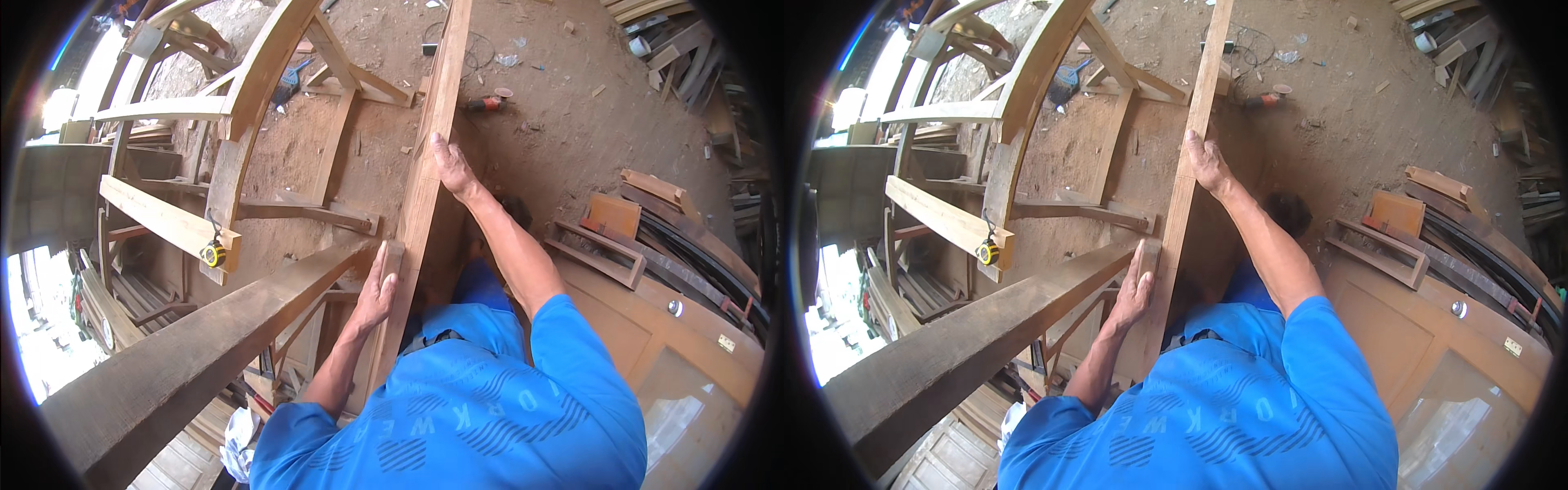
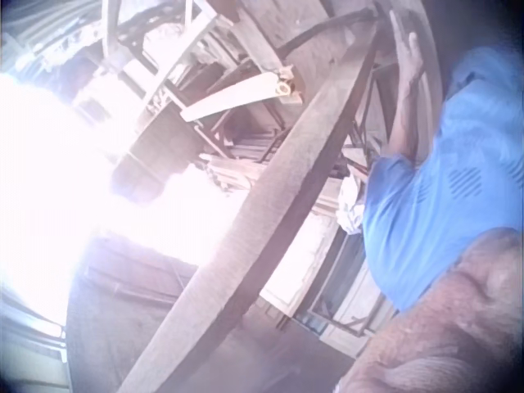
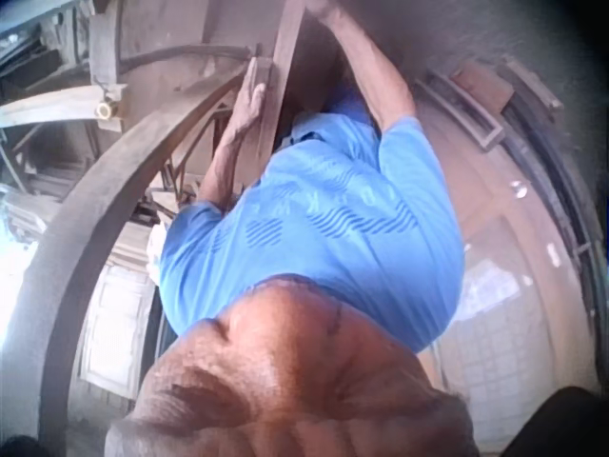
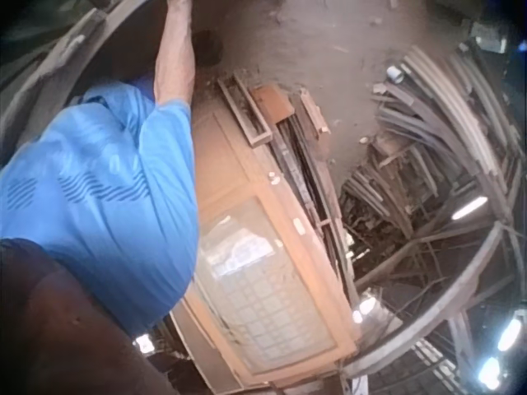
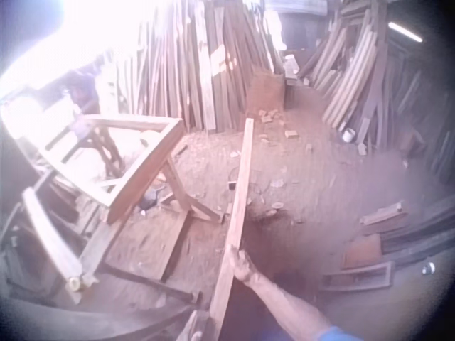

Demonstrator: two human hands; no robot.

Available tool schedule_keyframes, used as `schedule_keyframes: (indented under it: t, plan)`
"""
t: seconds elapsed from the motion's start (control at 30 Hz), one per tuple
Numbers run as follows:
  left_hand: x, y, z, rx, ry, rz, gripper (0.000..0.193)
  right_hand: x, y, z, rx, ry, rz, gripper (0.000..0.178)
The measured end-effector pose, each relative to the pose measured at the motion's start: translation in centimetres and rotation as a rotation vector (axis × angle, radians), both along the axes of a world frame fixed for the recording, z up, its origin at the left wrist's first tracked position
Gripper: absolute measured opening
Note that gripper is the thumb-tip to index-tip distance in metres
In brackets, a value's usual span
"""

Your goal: The person measures and marks a wooden door with a square and pencil, then uses a wooden sanding block to sand the edges and surfaces of the door and a smaller wooden piece.

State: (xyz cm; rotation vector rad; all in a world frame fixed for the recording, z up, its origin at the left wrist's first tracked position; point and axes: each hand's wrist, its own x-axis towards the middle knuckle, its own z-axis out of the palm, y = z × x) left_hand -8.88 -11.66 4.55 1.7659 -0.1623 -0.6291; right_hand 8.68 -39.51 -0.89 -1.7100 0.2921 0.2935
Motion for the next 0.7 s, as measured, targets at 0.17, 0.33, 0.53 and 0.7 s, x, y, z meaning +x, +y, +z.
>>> schedule_keyframes:
  t: [0.17,0.33,0.53,0.7]
  plan:
    - [8.4,-5.2,-1.2,-0.002,-0.204,-0.006,0.068,-1.0,1.7,-0.5,-0.018,-0.241,-0.142,0.051]
    - [10.9,-6.8,-1.1,-0.002,-0.231,0.009,0.066,-0.5,0.2,0.9,0.044,-0.066,-0.012,0.06]
    - [0.7,-0.7,-1.1,0.041,-0.086,-0.057,0.067,-0.5,-0.6,-1.1,-0.055,-0.092,0.027,0.061]
    - [8.0,-5.2,-3.2,0.071,-0.354,-0.03,0.062,-0.7,0.3,-1.5,-0.09,-0.168,-0.046,0.074]
